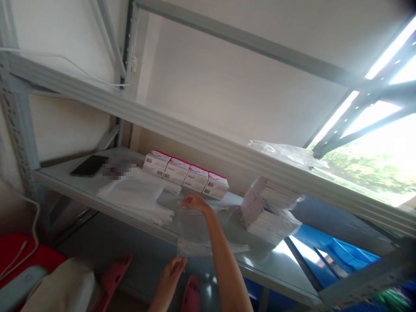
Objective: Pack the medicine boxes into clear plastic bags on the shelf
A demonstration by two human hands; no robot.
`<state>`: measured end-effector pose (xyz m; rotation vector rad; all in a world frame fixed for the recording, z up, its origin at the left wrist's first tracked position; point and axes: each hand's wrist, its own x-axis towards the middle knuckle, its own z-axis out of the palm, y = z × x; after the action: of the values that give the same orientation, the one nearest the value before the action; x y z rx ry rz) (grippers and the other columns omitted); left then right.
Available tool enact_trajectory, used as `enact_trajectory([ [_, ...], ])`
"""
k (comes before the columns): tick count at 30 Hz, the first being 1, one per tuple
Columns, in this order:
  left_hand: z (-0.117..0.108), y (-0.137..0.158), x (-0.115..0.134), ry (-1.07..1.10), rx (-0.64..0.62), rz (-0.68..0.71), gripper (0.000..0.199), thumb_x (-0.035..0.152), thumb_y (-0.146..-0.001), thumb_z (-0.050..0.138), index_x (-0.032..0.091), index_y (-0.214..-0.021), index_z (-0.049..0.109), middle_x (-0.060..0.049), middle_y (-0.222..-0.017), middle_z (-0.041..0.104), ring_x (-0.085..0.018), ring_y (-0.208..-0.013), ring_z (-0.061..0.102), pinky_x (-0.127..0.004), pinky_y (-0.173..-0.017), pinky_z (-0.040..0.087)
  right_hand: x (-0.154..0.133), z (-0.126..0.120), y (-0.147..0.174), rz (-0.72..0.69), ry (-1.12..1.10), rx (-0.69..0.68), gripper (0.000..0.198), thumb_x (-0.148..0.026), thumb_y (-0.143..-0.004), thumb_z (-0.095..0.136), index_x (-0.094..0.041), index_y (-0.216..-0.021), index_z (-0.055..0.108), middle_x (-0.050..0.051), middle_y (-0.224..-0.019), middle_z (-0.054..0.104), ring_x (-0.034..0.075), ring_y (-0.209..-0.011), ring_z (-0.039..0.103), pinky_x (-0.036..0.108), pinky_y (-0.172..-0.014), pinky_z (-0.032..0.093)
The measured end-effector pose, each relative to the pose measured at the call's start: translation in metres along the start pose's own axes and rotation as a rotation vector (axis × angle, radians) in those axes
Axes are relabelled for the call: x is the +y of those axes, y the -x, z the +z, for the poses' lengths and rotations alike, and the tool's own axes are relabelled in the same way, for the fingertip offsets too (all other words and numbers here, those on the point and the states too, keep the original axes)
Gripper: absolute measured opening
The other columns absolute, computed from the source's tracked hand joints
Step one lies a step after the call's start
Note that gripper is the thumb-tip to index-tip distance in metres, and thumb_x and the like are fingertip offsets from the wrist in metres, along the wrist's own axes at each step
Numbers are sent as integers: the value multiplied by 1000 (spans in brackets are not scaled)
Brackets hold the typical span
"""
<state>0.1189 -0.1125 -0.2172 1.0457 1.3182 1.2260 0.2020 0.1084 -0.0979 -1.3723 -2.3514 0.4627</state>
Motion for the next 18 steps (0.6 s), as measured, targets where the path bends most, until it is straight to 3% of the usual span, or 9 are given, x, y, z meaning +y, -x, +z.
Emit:
enact_trajectory([
  [4, -4, 3, 20, 56, 24, 76, 69, 84, -66, 38, 18, -67, 59, -4, -63, 57, -21, -67, 56, -31, -68, 43, 9, -6, 7, -1, -110, -36, 15, -20, -58, 77, -18, -71, 71, 2, -74, 69, 18, -74, 63, 28, -71, 48],
  [9, -6, 15, 32, 5, -85, 84, 68, 79, -73, 38, 19, -87, 65, 0, -61, 56, -16, -58, 51, -27, -59, 38, 10, -19, 22, -6, -228, -6, 14, -32, -69, 67, -19, -73, 64, 2, -78, 66, 17, -76, 61, 30, -75, 47],
  [13, -5, 19, 44, 46, 52, 56, 69, 80, -70, 39, 16, -79, 66, -2, -57, 55, -17, -57, 51, -28, -57, 38, -14, -40, 34, -43, -443, 83, 23, -43, -70, 64, -20, -71, 59, 0, -72, 61, 16, -71, 57, 29, -72, 45],
  [18, -20, 23, 62, 189, 284, 126, 61, 73, -75, 46, 15, -69, 64, -1, -54, 52, -16, -54, 49, -26, -55, 36, -72, -65, 37, -128, -566, 174, 25, -44, -72, 65, -20, -70, 58, -1, -70, 58, 15, -71, 55, 27, -73, 44],
])
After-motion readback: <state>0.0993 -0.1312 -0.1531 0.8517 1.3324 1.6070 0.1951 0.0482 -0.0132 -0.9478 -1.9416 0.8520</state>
